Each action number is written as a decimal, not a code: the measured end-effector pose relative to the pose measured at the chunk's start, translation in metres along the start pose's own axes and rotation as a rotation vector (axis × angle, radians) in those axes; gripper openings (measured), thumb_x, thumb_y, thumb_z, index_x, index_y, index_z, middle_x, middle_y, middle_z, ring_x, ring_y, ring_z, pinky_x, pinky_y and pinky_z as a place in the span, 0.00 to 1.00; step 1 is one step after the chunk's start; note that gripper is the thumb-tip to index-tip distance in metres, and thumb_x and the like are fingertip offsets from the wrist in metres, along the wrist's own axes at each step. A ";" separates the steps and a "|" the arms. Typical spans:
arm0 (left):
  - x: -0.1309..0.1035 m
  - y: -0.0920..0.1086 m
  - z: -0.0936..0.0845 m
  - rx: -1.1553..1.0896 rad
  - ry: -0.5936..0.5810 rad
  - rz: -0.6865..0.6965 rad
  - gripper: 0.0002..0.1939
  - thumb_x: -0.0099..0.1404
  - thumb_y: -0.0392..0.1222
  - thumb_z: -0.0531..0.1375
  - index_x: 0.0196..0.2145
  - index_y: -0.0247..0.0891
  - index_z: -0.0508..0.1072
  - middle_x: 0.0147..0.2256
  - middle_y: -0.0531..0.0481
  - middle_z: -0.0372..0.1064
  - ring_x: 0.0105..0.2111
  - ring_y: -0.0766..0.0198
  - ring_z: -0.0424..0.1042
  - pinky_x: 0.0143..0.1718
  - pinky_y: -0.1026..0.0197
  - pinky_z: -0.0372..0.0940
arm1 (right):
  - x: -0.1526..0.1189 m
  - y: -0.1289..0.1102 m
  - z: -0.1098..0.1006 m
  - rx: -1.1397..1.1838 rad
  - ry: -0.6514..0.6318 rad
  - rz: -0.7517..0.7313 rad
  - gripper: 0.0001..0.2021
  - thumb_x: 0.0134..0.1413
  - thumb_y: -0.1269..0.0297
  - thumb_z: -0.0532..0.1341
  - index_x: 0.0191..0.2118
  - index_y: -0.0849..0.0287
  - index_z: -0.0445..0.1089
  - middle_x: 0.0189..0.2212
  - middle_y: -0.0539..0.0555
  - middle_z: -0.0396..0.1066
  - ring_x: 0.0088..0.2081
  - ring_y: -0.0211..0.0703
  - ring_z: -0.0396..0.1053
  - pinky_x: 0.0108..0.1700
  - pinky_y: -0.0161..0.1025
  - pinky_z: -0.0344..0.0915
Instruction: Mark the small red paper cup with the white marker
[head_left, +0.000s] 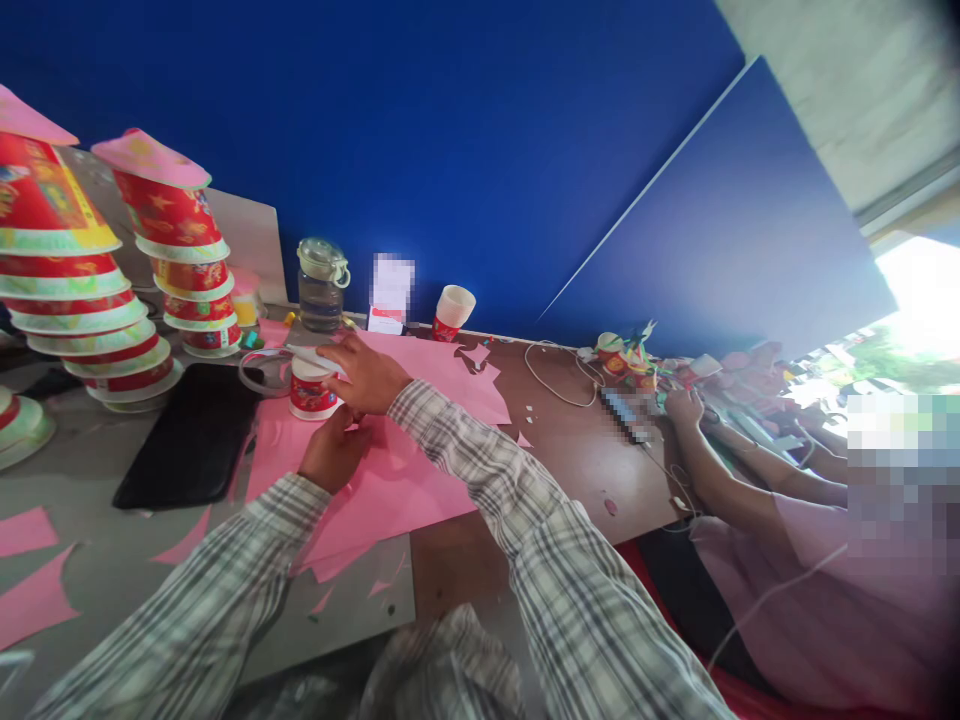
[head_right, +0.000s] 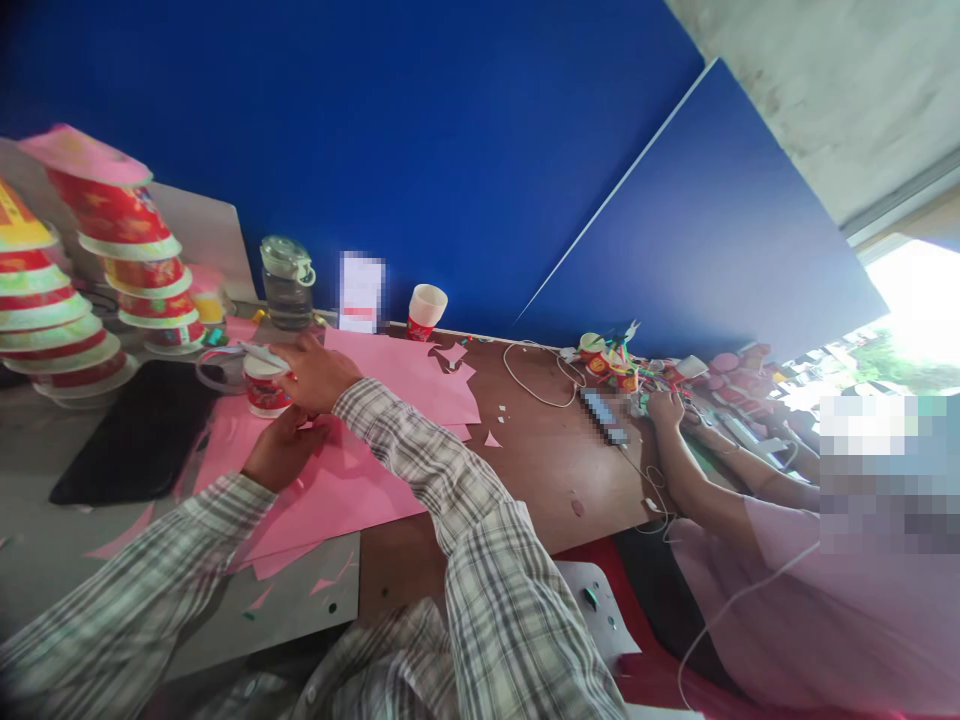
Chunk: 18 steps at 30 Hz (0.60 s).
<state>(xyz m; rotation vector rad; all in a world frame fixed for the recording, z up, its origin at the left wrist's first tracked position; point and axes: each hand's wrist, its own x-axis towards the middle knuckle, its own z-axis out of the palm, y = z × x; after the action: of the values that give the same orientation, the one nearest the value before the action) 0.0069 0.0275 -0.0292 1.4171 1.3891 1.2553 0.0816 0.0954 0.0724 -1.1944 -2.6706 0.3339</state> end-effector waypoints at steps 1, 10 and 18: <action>0.000 0.001 0.000 0.000 0.003 -0.003 0.10 0.47 0.39 0.52 0.31 0.39 0.61 0.25 0.56 0.63 0.18 0.70 0.61 0.20 0.64 0.57 | 0.000 0.000 0.000 0.004 -0.007 0.003 0.24 0.54 0.61 0.55 0.57 0.54 0.52 0.53 0.58 0.57 0.50 0.48 0.66 0.53 0.50 0.65; -0.002 0.007 0.000 -0.053 -0.006 -0.005 0.13 0.47 0.42 0.52 0.33 0.38 0.64 0.27 0.54 0.65 0.17 0.72 0.60 0.19 0.64 0.58 | 0.003 0.012 -0.002 0.047 0.035 -0.099 0.22 0.50 0.78 0.51 0.53 0.67 0.59 0.50 0.61 0.63 0.54 0.45 0.60 0.59 0.43 0.59; -0.003 0.001 -0.001 -0.043 0.007 -0.037 0.20 0.46 0.42 0.53 0.39 0.37 0.64 0.32 0.51 0.66 0.21 0.70 0.64 0.22 0.63 0.60 | 0.012 0.046 -0.021 0.092 0.104 0.106 0.20 0.58 0.71 0.49 0.56 0.61 0.54 0.47 0.57 0.69 0.47 0.41 0.69 0.54 0.41 0.62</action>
<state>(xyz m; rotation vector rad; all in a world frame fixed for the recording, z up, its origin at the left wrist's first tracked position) 0.0069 0.0244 -0.0281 1.3526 1.3791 1.2603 0.1116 0.1370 0.0800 -1.2906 -2.4827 0.3949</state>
